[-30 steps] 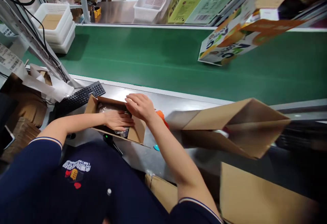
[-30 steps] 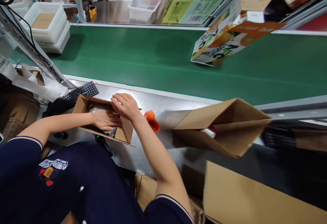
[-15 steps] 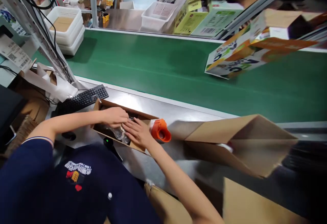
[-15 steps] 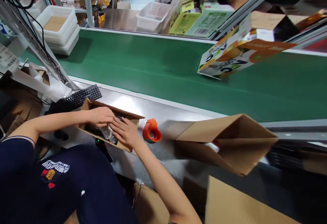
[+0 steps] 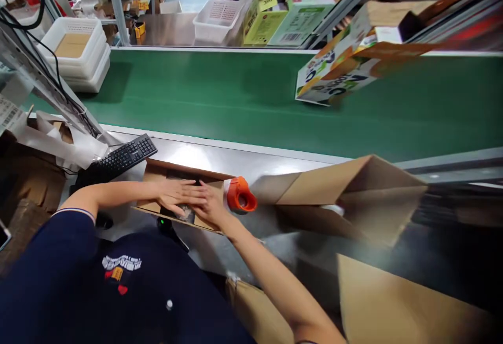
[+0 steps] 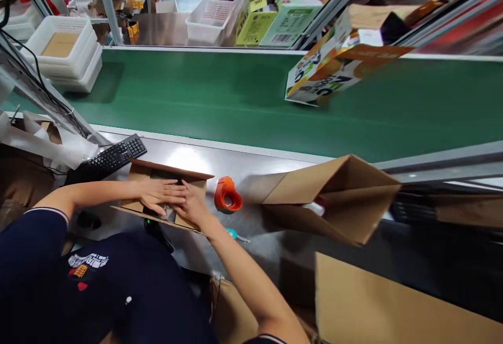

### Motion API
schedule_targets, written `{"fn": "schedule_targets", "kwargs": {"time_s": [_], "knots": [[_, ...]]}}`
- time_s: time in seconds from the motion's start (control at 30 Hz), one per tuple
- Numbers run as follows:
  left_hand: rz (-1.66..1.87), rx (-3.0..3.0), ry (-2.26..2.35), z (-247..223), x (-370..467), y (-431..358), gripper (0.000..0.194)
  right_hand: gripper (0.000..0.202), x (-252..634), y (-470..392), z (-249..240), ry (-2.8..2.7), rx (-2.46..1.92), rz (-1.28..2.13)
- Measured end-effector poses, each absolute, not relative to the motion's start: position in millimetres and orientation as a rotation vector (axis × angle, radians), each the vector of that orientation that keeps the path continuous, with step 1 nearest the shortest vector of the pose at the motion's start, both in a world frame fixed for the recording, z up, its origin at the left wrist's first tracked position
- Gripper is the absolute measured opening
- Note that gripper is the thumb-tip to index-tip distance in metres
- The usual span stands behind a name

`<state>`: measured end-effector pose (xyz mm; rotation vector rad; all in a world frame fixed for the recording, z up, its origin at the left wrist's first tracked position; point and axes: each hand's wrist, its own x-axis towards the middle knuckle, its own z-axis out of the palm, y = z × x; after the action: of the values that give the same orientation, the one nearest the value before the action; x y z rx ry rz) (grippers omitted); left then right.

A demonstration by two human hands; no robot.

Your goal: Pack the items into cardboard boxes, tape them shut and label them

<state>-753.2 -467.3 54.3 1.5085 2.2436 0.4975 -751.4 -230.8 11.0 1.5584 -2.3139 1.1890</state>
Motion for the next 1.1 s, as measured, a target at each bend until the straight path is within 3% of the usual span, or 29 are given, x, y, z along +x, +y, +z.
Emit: {"fn": "schedule_targets", "kwargs": {"time_s": [0.13, 0.27, 0.47, 0.57, 0.7, 0.93, 1.1], "knots": [[0.498, 1.537, 2.285, 52, -746, -468, 0.079, 0.015, -743, -211, 16, -2.146, 0.853, 1.372], [0.479, 1.584, 2.303, 58, -724, -472, 0.075, 0.019, -750, -190, 44, -2.036, 0.415, 1.181], [0.261, 1.47, 2.317, 72, -709, -475, 0.068, 0.051, -807, -216, 115, -2.744, 0.622, 0.944], [0.248, 1.514, 2.295, 75, -715, -478, 0.07, 0.054, -837, -238, 128, -3.252, 0.903, 0.866], [0.241, 1.461, 2.345, 69, -718, -482, 0.069, 0.059, -835, -254, 113, -3.535, 1.239, 0.718], [0.327, 1.407, 2.437, 77, -705, -480, 0.061, 0.066, -766, -250, 62, -3.274, 1.135, 0.308], [0.339, 0.737, 2.651, 98, -747, -488, 0.074, 0.066, -775, -250, 42, -3.127, 1.106, 0.478]]}}
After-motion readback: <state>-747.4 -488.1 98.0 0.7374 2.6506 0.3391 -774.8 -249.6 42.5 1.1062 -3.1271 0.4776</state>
